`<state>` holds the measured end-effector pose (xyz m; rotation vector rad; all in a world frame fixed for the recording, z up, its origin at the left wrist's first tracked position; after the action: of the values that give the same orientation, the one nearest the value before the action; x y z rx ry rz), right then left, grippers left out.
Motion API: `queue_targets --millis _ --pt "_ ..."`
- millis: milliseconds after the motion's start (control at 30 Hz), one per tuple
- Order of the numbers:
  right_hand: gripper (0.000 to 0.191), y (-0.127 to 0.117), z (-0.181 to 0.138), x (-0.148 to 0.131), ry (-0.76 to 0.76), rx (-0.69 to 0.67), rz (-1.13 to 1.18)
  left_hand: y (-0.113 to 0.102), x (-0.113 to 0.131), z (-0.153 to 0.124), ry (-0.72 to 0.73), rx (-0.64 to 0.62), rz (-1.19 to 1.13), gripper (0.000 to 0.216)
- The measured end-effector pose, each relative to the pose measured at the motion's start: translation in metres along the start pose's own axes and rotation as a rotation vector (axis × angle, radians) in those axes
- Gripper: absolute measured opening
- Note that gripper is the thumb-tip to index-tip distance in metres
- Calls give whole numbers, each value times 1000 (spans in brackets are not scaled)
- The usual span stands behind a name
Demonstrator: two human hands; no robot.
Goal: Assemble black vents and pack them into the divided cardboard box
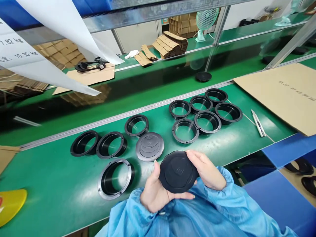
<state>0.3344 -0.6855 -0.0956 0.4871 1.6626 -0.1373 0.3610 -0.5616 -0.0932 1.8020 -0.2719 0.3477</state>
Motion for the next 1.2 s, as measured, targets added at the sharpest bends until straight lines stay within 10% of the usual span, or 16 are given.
queue_targets --millis 333,1000,1200 --pt "28 13 -18 -36 -630 157 -585 5 17 2 191 -61 -152 71" --pt "26 25 -7 -39 -516 19 -416 -8 14 1 285 39 -75 76" --pt "19 -16 -1 -2 -241 384 158 -4 19 0 286 84 -53 79"
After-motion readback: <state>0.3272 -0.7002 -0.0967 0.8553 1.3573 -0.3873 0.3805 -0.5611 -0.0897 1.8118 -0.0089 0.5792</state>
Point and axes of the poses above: each hand's wrist, its own z-axis towards the middle knuckle, its own y-axis out of the palm, x = y × z, the point moved 8 cm from there along z, towards the middle knuckle, and after that the axes turned 1 degree about x, right-handed, at the moved point
